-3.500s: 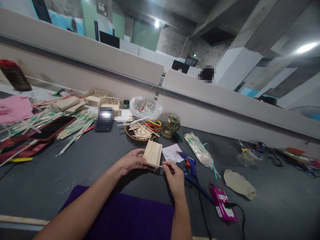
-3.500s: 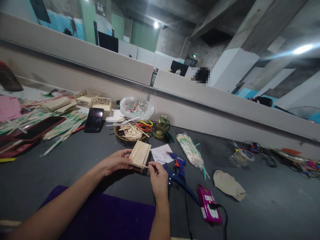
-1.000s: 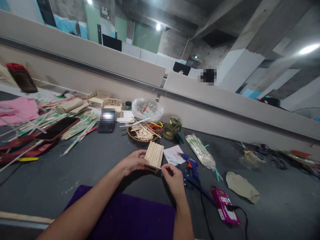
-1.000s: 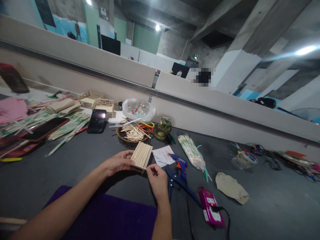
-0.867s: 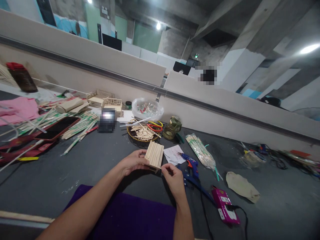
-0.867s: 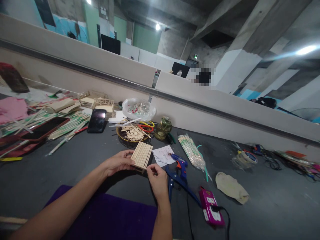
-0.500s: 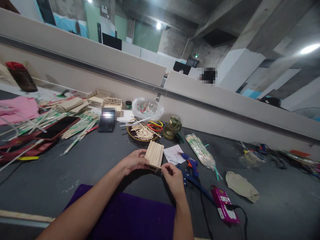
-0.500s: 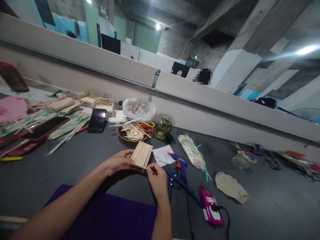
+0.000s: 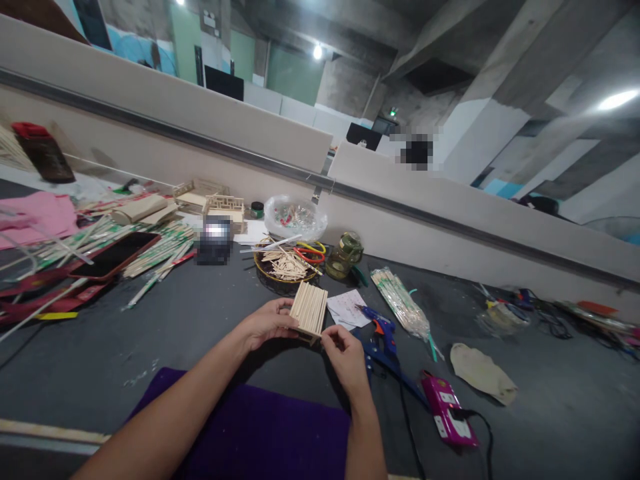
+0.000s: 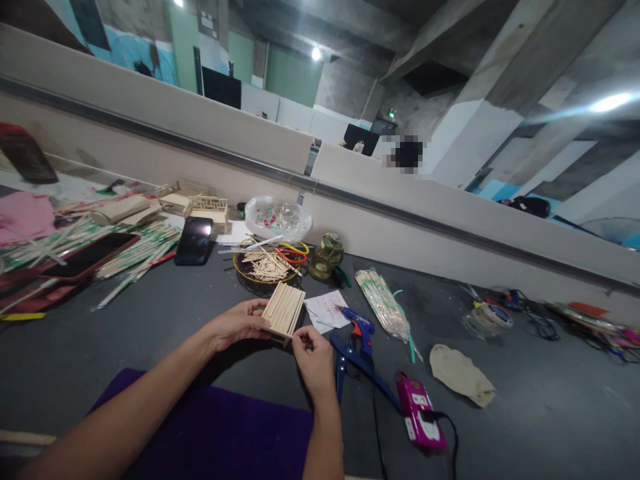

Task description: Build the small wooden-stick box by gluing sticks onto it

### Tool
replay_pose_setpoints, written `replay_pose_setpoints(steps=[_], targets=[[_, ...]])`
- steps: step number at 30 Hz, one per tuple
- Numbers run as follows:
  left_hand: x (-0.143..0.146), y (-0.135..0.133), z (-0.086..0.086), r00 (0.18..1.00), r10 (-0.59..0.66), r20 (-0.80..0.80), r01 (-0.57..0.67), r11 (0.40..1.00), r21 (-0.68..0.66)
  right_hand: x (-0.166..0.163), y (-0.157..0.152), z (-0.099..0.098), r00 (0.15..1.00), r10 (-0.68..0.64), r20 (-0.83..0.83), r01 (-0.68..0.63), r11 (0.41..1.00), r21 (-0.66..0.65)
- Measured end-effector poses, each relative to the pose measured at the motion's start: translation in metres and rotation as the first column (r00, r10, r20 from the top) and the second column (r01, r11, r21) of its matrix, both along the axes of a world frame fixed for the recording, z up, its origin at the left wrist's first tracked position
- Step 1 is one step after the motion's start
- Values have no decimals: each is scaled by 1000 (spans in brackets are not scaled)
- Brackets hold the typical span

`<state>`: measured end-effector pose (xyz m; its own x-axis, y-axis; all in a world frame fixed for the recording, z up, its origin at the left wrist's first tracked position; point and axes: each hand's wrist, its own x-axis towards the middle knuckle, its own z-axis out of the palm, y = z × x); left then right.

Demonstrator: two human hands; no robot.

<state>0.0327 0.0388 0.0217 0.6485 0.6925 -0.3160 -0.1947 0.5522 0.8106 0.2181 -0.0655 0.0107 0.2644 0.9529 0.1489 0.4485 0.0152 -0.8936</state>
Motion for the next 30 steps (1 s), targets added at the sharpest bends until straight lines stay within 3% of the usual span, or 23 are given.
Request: replay_pose_setpoints(steps=[20,30], targets=[[-2,-1,11,1000,9,-27,-11,998,-68,-1,1,-1,1000,-11,4,11,1000,15],[-4,0,5,1000,-16,13,17,999,-40,0,2,-1,1000,6,-30,-7,1000,-3]])
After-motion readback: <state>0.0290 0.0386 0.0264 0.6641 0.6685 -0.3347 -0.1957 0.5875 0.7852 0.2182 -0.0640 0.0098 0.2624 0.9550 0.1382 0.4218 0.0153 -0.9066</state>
